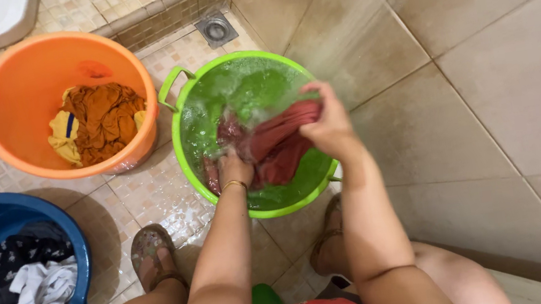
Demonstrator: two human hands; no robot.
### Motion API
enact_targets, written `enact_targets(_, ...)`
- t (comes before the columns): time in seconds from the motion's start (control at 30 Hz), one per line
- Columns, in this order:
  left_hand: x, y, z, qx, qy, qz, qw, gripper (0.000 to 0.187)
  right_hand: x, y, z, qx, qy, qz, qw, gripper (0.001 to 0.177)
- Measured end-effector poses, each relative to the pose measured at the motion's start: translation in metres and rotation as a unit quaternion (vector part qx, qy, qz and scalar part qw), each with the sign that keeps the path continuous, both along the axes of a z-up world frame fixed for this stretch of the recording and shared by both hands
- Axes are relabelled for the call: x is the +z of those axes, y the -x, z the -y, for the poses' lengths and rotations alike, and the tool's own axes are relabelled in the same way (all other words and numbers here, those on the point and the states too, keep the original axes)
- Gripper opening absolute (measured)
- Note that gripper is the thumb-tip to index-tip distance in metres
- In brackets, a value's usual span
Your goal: The person washes a red garment by hand in a green basin filled with water. They repeatedly submerge, agitate, and wring the cloth under a running shower stream, then transfer it to an orange bucket.
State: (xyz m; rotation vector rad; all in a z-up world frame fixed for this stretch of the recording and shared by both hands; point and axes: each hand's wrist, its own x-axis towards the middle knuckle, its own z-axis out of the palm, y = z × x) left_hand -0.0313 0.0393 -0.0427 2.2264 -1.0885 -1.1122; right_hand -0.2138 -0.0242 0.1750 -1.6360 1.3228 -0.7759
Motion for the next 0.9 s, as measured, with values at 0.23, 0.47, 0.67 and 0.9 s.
enact_targets(0.23, -0.030, -0.001, 0.005, 0.037, 0.177, -0.007, 0.983, 0.037, 0.107, -0.030, -0.050, 0.016, 0.428, -0.092, 0.899, 0.059)
enact_targets(0.47, -0.072, -0.003, 0.012, 0.173, 0.083, -0.056, 0.980, 0.055, 0.009, -0.034, -0.011, 0.150, 0.298, -0.207, 0.920, 0.054)
enact_targets(0.67, -0.057, -0.005, 0.010, 0.117, 0.030, -0.150, 0.981, 0.080, -0.175, -0.037, -0.004, 0.123, 0.061, -0.337, 0.931, 0.069)
enact_targets(0.9, -0.043, -0.003, 0.014, 0.277, 0.079, -0.525, 0.801, 0.075, -0.229, -0.028, -0.015, 0.032, 0.017, -0.285, 0.958, 0.054)
